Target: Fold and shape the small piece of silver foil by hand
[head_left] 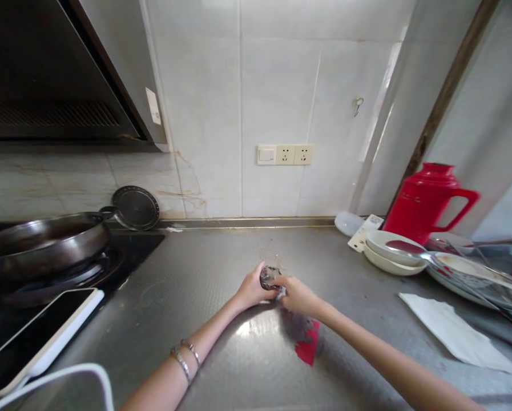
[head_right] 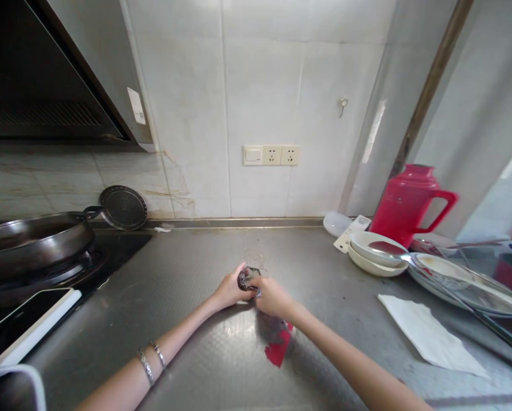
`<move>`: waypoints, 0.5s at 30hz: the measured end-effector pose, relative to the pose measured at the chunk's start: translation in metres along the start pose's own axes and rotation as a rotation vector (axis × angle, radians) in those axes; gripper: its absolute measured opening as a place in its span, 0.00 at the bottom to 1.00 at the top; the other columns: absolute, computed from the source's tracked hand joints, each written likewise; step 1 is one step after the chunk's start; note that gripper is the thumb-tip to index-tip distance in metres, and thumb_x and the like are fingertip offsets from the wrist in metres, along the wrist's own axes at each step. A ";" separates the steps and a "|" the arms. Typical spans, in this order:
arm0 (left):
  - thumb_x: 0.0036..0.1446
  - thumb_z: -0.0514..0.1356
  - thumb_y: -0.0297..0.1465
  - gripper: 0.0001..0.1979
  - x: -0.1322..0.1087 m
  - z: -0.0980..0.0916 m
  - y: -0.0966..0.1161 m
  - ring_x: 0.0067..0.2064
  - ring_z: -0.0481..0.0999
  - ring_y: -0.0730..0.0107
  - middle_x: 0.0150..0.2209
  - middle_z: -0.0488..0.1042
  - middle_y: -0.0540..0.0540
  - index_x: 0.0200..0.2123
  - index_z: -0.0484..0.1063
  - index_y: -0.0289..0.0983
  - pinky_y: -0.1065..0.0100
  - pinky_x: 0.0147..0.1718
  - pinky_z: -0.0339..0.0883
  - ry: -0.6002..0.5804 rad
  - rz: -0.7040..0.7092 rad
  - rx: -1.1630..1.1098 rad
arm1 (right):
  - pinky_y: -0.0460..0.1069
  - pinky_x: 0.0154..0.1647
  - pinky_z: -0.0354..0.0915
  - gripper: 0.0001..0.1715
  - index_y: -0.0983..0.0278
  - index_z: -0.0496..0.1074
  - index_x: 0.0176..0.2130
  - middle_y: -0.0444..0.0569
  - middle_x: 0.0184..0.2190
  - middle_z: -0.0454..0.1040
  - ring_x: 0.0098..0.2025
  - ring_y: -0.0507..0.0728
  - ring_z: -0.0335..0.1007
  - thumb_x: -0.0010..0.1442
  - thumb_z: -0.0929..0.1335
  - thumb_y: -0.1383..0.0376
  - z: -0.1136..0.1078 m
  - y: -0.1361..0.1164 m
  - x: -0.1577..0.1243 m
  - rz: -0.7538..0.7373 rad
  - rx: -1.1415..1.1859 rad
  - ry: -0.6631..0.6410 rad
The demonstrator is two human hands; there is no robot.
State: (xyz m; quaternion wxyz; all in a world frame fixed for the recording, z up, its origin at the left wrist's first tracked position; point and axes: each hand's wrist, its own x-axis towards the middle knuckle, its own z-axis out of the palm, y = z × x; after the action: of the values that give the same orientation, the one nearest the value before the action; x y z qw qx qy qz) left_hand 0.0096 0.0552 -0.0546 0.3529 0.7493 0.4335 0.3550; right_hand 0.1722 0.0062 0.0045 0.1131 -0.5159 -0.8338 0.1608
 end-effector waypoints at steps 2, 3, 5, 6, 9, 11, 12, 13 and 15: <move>0.36 0.69 0.35 0.41 -0.001 -0.001 0.002 0.46 0.74 0.61 0.47 0.74 0.42 0.55 0.59 0.36 0.62 0.48 0.66 0.000 -0.008 0.012 | 0.45 0.34 0.61 0.21 0.59 0.74 0.40 0.48 0.42 0.76 0.41 0.57 0.74 0.49 0.63 0.74 -0.008 0.003 -0.001 -0.046 -0.212 0.019; 0.36 0.69 0.35 0.41 -0.001 -0.001 0.004 0.46 0.74 0.61 0.47 0.75 0.43 0.55 0.60 0.37 0.62 0.48 0.66 0.004 -0.010 0.019 | 0.45 0.33 0.61 0.20 0.59 0.74 0.40 0.49 0.42 0.76 0.40 0.57 0.74 0.51 0.63 0.74 -0.014 0.005 0.000 -0.081 -0.302 -0.014; 0.35 0.70 0.35 0.40 -0.002 -0.002 0.006 0.46 0.74 0.61 0.47 0.75 0.44 0.54 0.61 0.37 0.62 0.49 0.66 0.012 -0.011 0.032 | 0.45 0.33 0.60 0.18 0.59 0.75 0.39 0.49 0.41 0.77 0.38 0.57 0.74 0.52 0.63 0.74 -0.027 0.008 0.005 -0.167 -0.437 -0.087; 0.35 0.70 0.36 0.40 -0.002 -0.002 0.007 0.46 0.74 0.61 0.46 0.75 0.44 0.54 0.61 0.37 0.61 0.49 0.65 0.016 -0.010 0.039 | 0.45 0.33 0.60 0.18 0.59 0.75 0.39 0.49 0.40 0.77 0.38 0.56 0.74 0.53 0.63 0.75 -0.033 0.010 0.008 -0.224 -0.483 -0.105; 0.35 0.70 0.36 0.42 -0.002 -0.002 0.008 0.47 0.74 0.60 0.47 0.75 0.44 0.56 0.60 0.37 0.61 0.50 0.65 0.022 -0.012 0.047 | 0.45 0.34 0.61 0.18 0.61 0.75 0.38 0.49 0.41 0.77 0.43 0.58 0.71 0.55 0.62 0.76 -0.044 0.015 0.017 -0.377 -0.595 -0.131; 0.35 0.70 0.36 0.44 -0.002 -0.002 0.007 0.48 0.74 0.59 0.48 0.74 0.43 0.57 0.58 0.37 0.60 0.50 0.65 0.030 -0.009 0.044 | 0.46 0.36 0.62 0.16 0.62 0.76 0.38 0.50 0.43 0.76 0.48 0.59 0.67 0.56 0.62 0.76 -0.046 0.016 0.019 -0.434 -0.634 -0.124; 0.35 0.70 0.35 0.45 -0.002 -0.002 0.007 0.49 0.73 0.59 0.49 0.74 0.42 0.58 0.57 0.37 0.60 0.50 0.65 0.034 -0.008 0.040 | 0.47 0.38 0.62 0.16 0.62 0.76 0.38 0.51 0.43 0.76 0.49 0.60 0.66 0.56 0.63 0.75 -0.046 0.017 0.019 -0.442 -0.641 -0.117; 0.35 0.70 0.35 0.45 -0.002 -0.001 0.007 0.50 0.73 0.58 0.50 0.73 0.42 0.58 0.57 0.37 0.60 0.50 0.65 0.037 -0.007 0.035 | 0.48 0.40 0.62 0.16 0.61 0.76 0.38 0.51 0.44 0.76 0.49 0.60 0.66 0.56 0.63 0.75 -0.045 0.016 0.019 -0.435 -0.642 -0.108; 0.35 0.70 0.35 0.46 -0.002 -0.001 0.007 0.50 0.73 0.58 0.50 0.73 0.42 0.59 0.56 0.37 0.60 0.51 0.65 0.036 -0.011 0.029 | 0.49 0.42 0.62 0.16 0.61 0.76 0.38 0.51 0.42 0.77 0.48 0.60 0.66 0.54 0.64 0.75 -0.042 0.014 0.016 -0.386 -0.628 -0.092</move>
State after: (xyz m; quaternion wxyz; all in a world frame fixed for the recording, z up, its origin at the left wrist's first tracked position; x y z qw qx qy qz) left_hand 0.0105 0.0510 -0.0484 0.3362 0.7455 0.4489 0.3600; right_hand 0.1915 0.0326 0.0381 -0.0600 -0.3508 -0.9287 -0.1043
